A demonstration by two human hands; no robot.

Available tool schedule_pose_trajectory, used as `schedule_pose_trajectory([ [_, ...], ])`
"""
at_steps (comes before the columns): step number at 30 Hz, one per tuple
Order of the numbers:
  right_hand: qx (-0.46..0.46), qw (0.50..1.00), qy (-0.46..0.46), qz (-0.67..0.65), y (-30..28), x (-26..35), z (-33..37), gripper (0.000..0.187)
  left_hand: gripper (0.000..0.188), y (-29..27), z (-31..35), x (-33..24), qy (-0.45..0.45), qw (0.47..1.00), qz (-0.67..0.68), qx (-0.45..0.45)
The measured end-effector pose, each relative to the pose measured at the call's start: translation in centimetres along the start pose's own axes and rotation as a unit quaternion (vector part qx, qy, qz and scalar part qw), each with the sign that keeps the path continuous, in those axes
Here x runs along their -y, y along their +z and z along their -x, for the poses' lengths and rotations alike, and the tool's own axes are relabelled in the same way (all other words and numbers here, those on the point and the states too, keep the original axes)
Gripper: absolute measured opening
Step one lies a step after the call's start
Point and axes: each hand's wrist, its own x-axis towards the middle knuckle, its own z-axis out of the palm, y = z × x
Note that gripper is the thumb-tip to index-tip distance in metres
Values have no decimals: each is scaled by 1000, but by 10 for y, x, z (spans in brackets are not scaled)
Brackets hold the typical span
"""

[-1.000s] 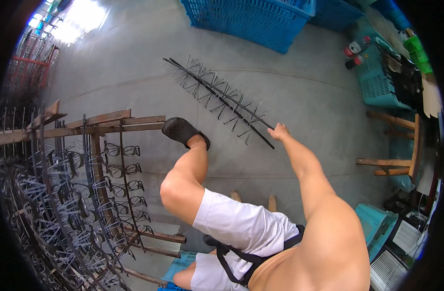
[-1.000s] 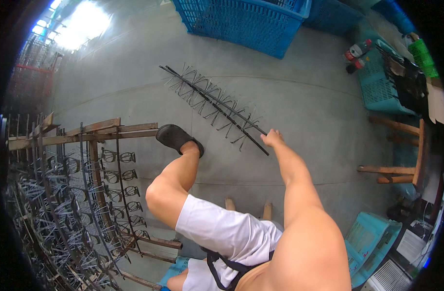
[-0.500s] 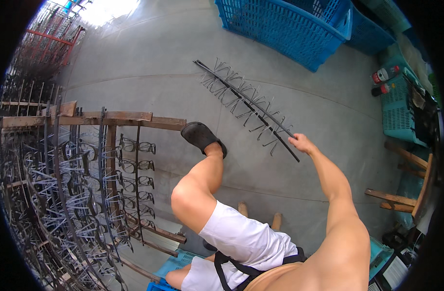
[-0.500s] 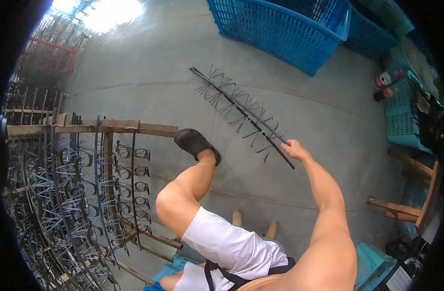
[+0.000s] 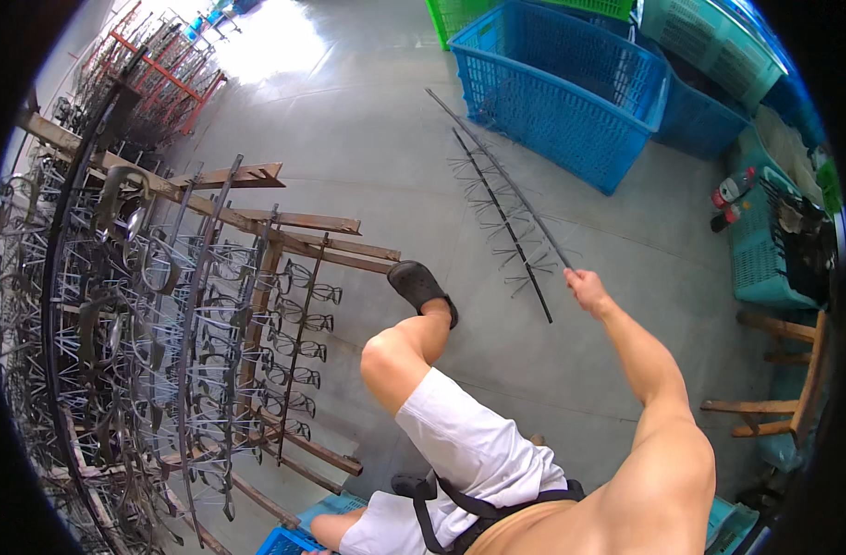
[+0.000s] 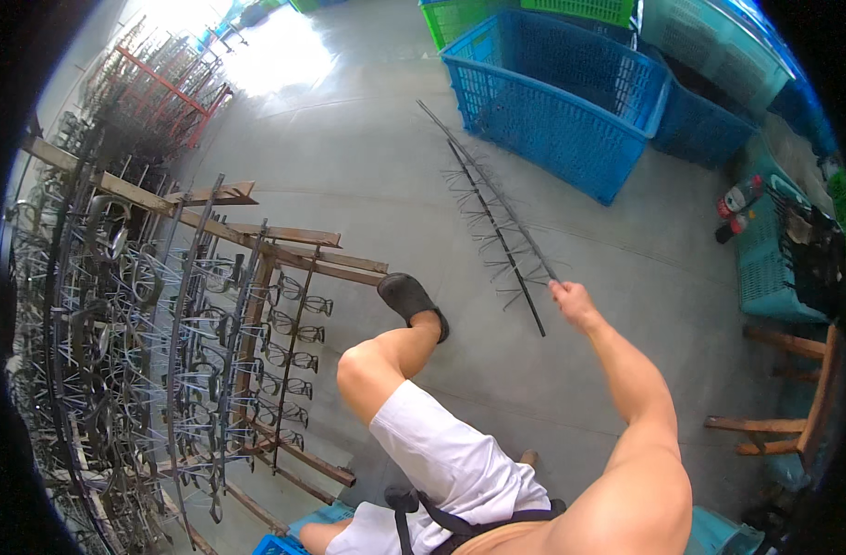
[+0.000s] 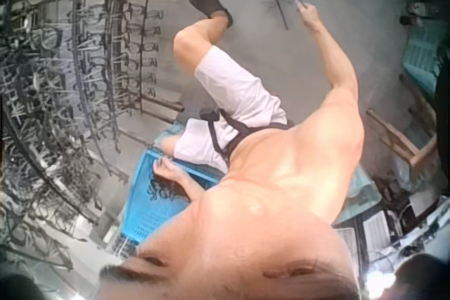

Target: The person repeatedly picks small black metal hooks from a blue basket and attaches them one by one to a long metal rod with pre-bent loops. The rod is held in a wooden jig while the person works. The task continues with the same repetitive motion of picking and attaching hooks.

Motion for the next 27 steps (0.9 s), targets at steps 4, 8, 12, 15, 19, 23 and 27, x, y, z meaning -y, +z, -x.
schedule_pose_trajectory([
  [4,-139,952,-222,157,-29,45,4,45,23,75,50,-11,182,964,-51,189],
  [8,-240,907,-217,270,-91,16,74,44,10,169,51,-102,473,785,20,399],
  [12,-363,842,-204,344,-187,-39,221,37,31,309,52,-182,225,794,242,510],
  [15,-364,812,-249,383,-230,-72,307,30,55,379,32,-208,185,872,87,445],
  [19,-356,785,-315,398,-272,-81,378,22,38,405,38,-160,0,847,195,495],
  [23,-368,684,-421,469,-315,-37,377,23,18,360,42,-133,-152,770,387,484],
  [27,-411,616,-512,436,-349,65,309,11,17,229,44,-104,-155,675,577,433],
])
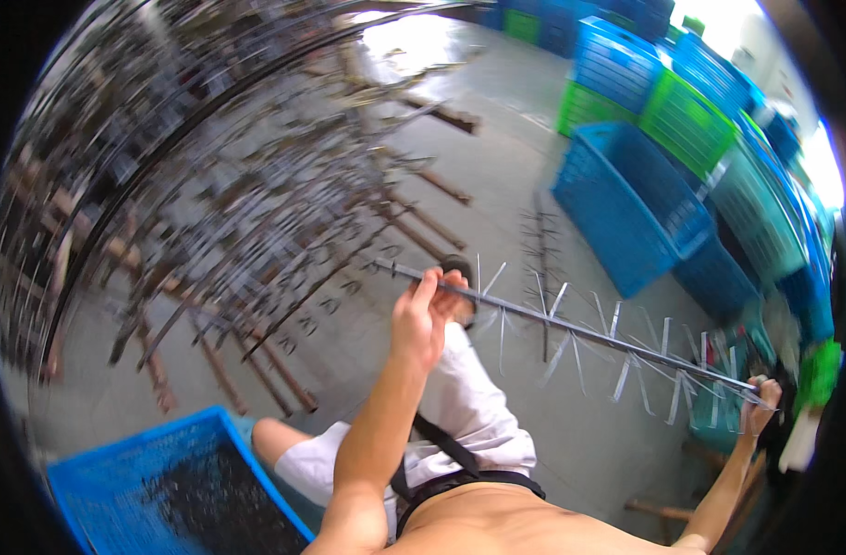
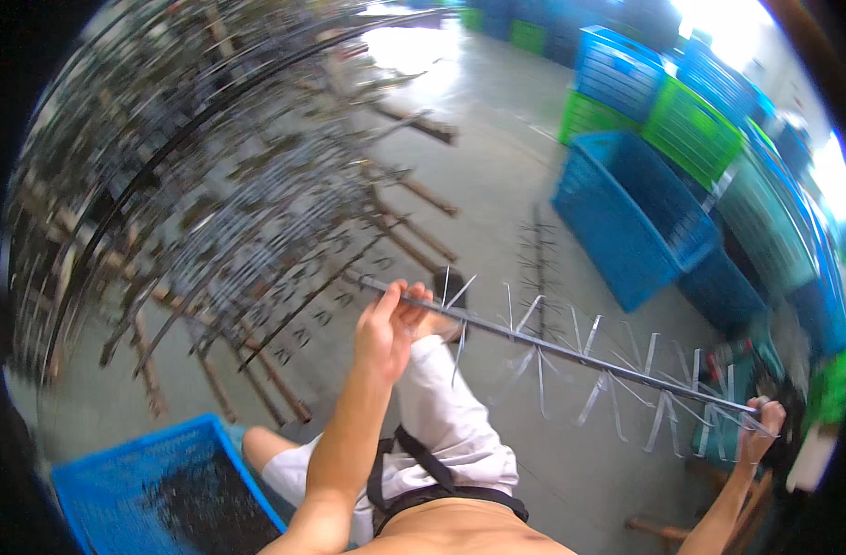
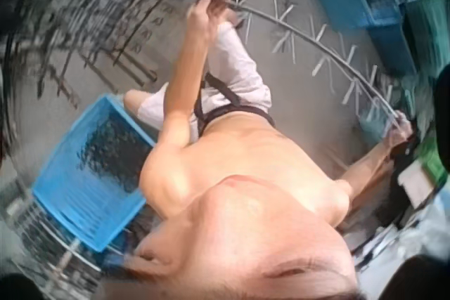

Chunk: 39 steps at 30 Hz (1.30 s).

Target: The person repeatedly picks small black metal hooks from a blue basket and attaches them one by one to a long metal rod with pre-bent loops. The rod is held in a wooden jig while the person works. The task continues with the same repetitive motion of picking and attaching hooks.

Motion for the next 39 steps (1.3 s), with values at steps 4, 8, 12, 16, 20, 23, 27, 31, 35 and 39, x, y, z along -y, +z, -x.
schedule_pose_trajectory([
  [4,-96,972,-211,-37,86,115,-154,13,14,-75,107,-82,202,975,21,-87],
  [8,-31,908,-373,-189,188,323,-224,19,17,-186,143,-127,283,921,0,-267],
  [12,51,864,-404,-296,273,471,-224,22,16,-284,149,-150,289,880,39,-375],
  [16,97,848,-412,-320,338,526,-215,23,14,-318,146,-160,304,867,28,-395],
  [20,141,848,-401,-316,391,537,-221,28,17,-311,147,-153,282,862,24,-421],
  [23,115,840,-421,-323,404,556,-221,26,21,-280,182,-154,208,849,-74,-479],
  [27,155,858,-414,-262,439,547,-223,26,18,-263,260,-161,265,723,-261,-582],
  [31,179,851,-430,-242,475,549,-223,35,30,-370,386,-148,91,497,-442,-741],
  [35,114,891,-398,-188,461,545,-216,47,46,-370,413,-141,-237,369,-409,-800],
  [39,97,953,-258,-128,450,491,-194,63,67,-381,426,-137,-101,149,-238,-954],
])
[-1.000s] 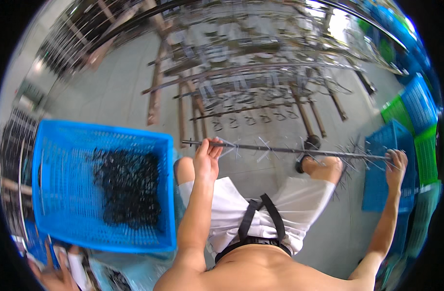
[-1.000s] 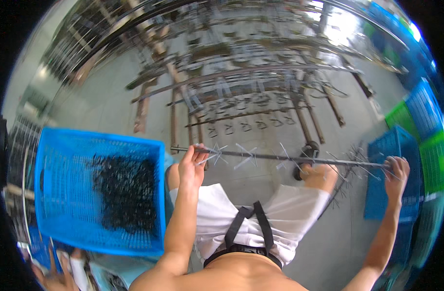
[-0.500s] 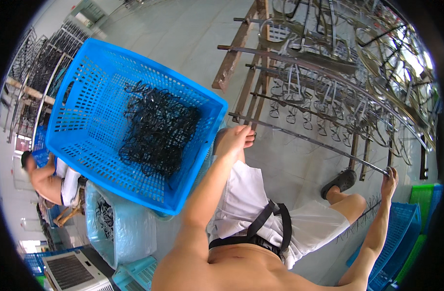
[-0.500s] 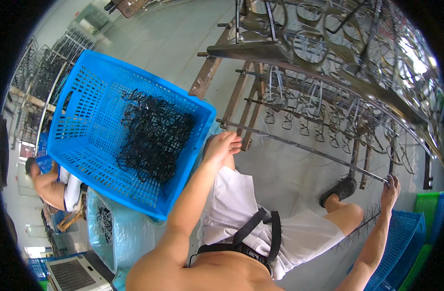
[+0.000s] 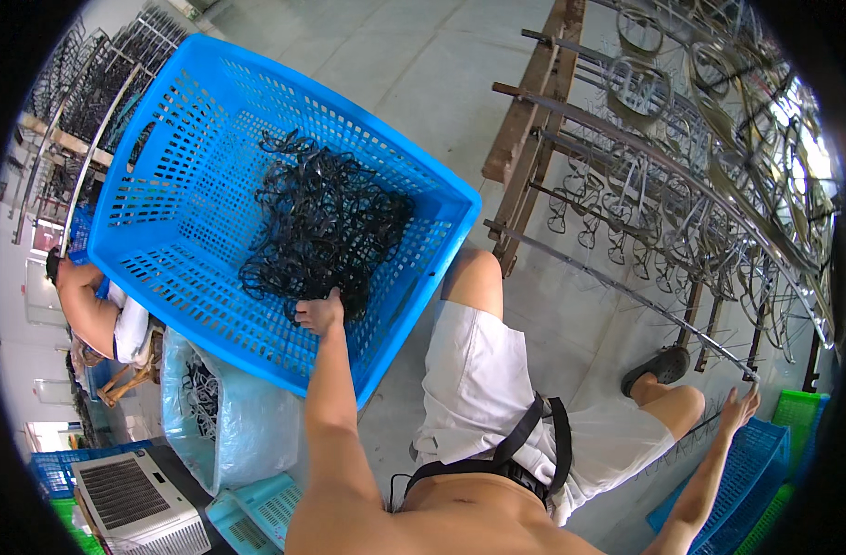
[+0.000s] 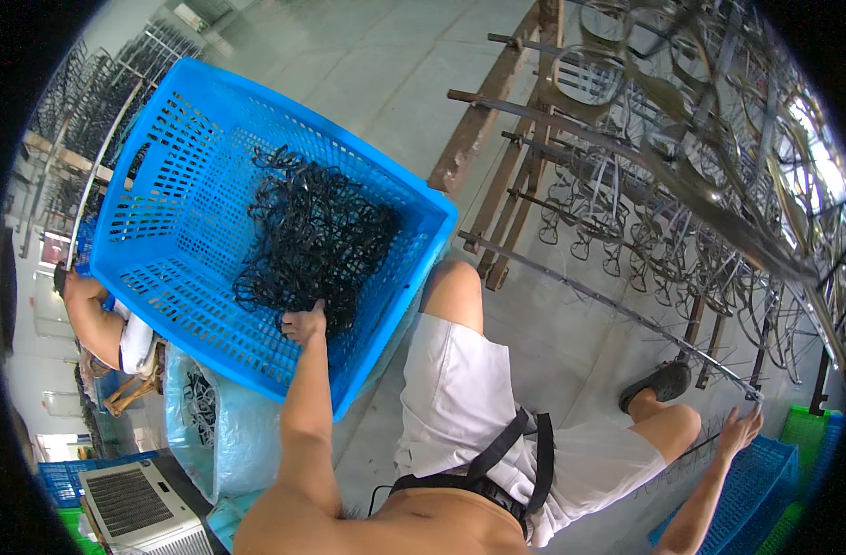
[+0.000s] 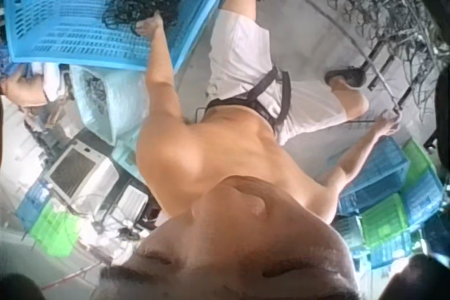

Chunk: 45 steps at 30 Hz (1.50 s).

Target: The person repeatedly picks small black metal hooks from a blue basket and attaches them one by one to a long metal rod with pre-bent loops. The rod is held in a wooden jig while the person works. The task continues with the same repetitive motion of picking and attaching hooks.

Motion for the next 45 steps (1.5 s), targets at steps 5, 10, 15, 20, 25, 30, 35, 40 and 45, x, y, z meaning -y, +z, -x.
schedule_pose_trajectory([
  [5,55,990,37,-121,-54,51,58,59,65,26,-52,13,120,986,-8,117],
  [10,48,954,13,-296,-151,165,114,49,40,7,-88,5,185,954,-19,234],
  [15,247,846,-58,-468,-219,324,166,41,18,-86,-71,-30,152,819,410,373],
  [20,345,651,-236,-633,-278,441,165,35,19,-170,20,-50,167,584,591,531],
  [25,688,148,42,-709,-308,481,135,64,27,-191,122,-62,337,442,595,580],
  [30,762,-121,130,-623,-275,425,129,59,39,-184,189,-73,609,412,464,494],
  [35,698,-118,144,-692,-268,356,144,33,77,-178,230,-67,755,322,360,444],
  [40,217,331,303,-867,-246,260,101,15,65,-182,270,-61,390,393,311,772],
  [45,-228,405,379,-801,-157,143,38,17,42,-162,320,-32,44,419,223,879],
])
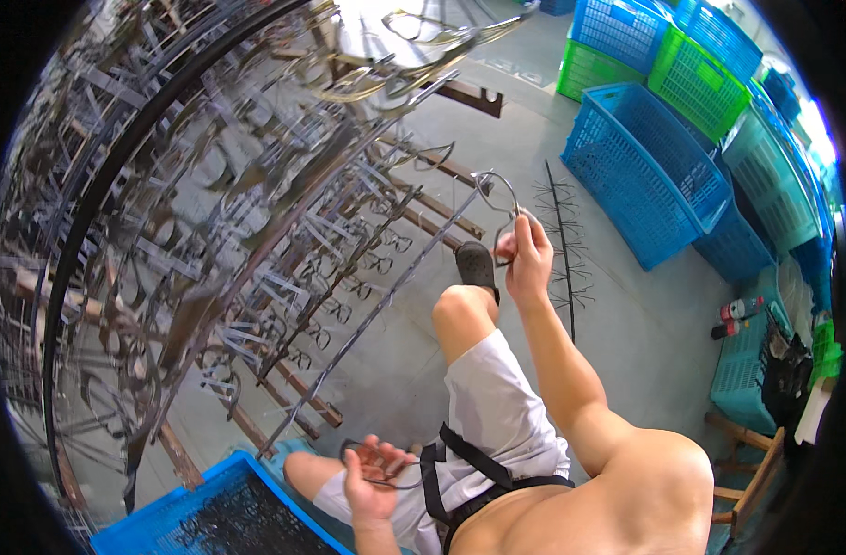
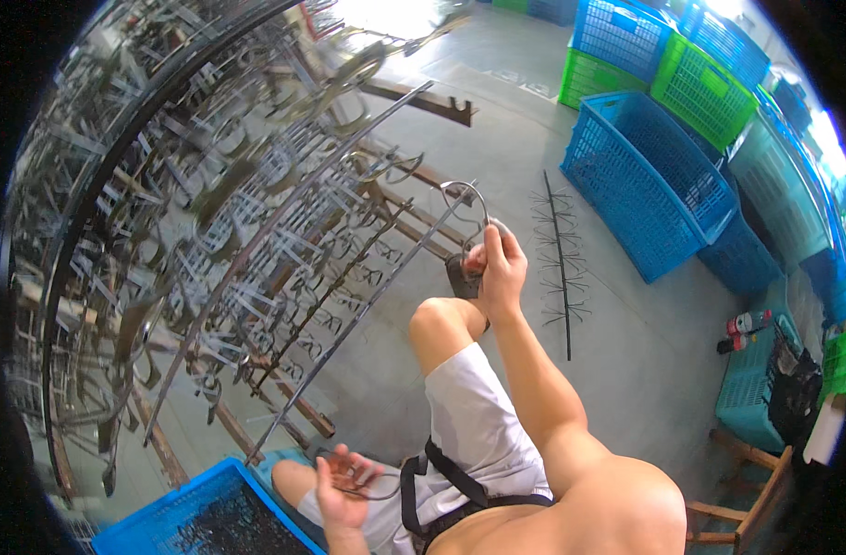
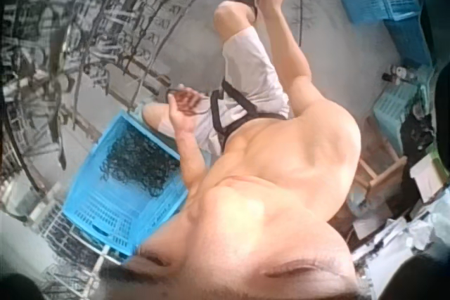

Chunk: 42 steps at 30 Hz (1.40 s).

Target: The person repeatedly picks small black metal hooks from a blue basket and attaches them one by one to a long metal rod with pre-bent loops. The rod is held in a wooden jig while the person works. The task continues with the same repetitive motion of picking and attaching hooks.

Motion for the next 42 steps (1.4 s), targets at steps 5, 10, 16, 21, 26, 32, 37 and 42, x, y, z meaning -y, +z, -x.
schedule_pose_trajectory([
  [5,9,998,44,48,7,-22,-59,21,55,17,-18,13,-91,992,-87,-30],
  [10,37,988,147,32,16,-37,-73,15,42,18,-29,-11,12,975,-159,-156],
  [16,64,984,169,-5,16,-46,-72,14,17,17,-32,-2,15,988,-122,-89],
  [21,57,990,132,-5,18,-50,-68,15,25,28,-34,1,23,993,-114,1],
  [26,93,985,140,37,20,-48,-64,17,37,28,-34,1,30,995,-98,22],
  [32,129,966,90,204,24,-55,-47,24,38,31,-34,6,65,992,-89,63],
  [37,131,946,26,296,26,-54,-41,23,38,25,-36,8,90,987,-103,85],
  [42,106,948,10,301,23,-47,-52,23,32,34,-37,6,87,984,-135,83],
])
